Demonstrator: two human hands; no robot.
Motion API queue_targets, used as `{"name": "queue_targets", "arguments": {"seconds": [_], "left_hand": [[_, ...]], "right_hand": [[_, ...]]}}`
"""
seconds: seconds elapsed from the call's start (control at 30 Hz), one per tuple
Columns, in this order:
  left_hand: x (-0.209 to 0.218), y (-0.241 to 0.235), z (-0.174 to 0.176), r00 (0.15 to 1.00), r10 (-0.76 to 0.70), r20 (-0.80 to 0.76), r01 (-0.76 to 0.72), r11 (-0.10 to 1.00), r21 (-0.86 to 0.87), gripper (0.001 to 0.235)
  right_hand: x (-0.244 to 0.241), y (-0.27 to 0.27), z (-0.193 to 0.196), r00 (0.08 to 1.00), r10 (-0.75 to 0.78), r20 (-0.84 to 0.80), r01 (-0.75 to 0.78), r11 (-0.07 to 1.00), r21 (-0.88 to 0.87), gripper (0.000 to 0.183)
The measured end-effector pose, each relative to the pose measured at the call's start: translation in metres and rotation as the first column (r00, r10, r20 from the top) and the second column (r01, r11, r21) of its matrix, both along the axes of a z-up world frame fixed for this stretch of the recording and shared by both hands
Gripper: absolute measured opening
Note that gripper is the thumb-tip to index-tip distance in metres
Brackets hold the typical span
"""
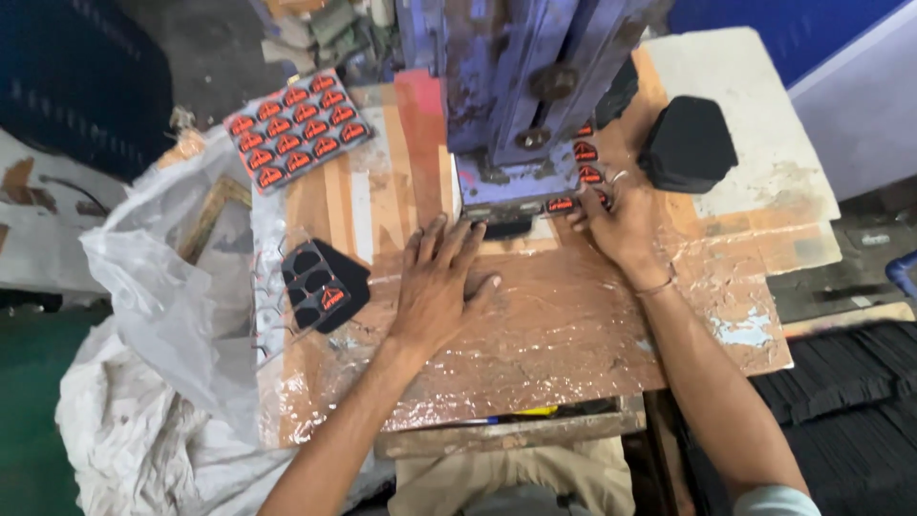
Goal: Applying brand logos to fabric parts using a heat-press machine in a print shop environment.
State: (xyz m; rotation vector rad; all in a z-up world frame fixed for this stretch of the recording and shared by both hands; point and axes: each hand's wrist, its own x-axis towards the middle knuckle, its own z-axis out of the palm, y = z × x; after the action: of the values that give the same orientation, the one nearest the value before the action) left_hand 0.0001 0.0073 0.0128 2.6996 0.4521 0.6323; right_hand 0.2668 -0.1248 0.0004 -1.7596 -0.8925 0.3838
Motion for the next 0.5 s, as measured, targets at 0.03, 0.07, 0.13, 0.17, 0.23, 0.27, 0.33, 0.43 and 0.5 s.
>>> {"name": "queue_targets", "arguments": {"seconds": [0.03,0.07,0.13,0.17,0.23,0.27,0.33,0.43,0.5], "left_hand": [[0.000,0.000,0.000,1.000,-0.003,0.020,0.003,1.000,-0.002,0.069],[-0.007,0.006,0.002,1.000,-0.007,0.014,0.008,1.000,-0.007,0.069],[-0.018,0.019,0.005,0.998,-0.064,0.022,0.066,0.992,-0.111,0.053],[-0.037,0.031,0.011,0.997,-0.070,0.016,0.072,0.990,-0.118,0.053],[-0.067,0.067,0.028,0.968,0.149,0.202,-0.139,0.988,-0.067,0.033],[-0.086,0.087,0.028,0.968,0.151,0.201,-0.140,0.988,-0.070,0.033],[-0.129,0.125,0.023,0.907,0.402,-0.127,-0.393,0.915,0.091,0.062],[-0.121,0.090,0.041,0.885,0.434,-0.169,-0.463,0.863,-0.204,0.031],[-0.099,0.049,0.025,0.937,0.349,-0.035,-0.345,0.899,-0.269,0.024]], "right_hand": [[0.002,0.001,-0.001,1.000,-0.002,-0.013,0.002,1.000,-0.001,0.018],[-0.005,-0.006,0.008,1.000,-0.007,-0.020,0.007,1.000,-0.007,0.018],[-0.015,-0.019,0.026,0.994,0.026,-0.110,-0.031,0.999,-0.044,0.027],[-0.024,-0.038,0.035,0.993,0.019,-0.116,-0.025,0.998,-0.051,0.027],[-0.033,-0.060,0.059,0.962,0.045,0.268,0.030,0.963,-0.267,0.038],[-0.038,-0.074,0.057,0.962,0.047,0.267,0.028,0.962,-0.270,0.038],[-0.049,-0.104,0.050,0.998,-0.044,-0.053,0.035,0.986,-0.161,0.041],[-0.062,-0.117,0.043,0.995,-0.088,0.040,0.095,0.965,-0.243,0.024],[-0.087,-0.100,0.054,0.987,0.039,0.154,-0.005,0.977,-0.214,0.025]]}}
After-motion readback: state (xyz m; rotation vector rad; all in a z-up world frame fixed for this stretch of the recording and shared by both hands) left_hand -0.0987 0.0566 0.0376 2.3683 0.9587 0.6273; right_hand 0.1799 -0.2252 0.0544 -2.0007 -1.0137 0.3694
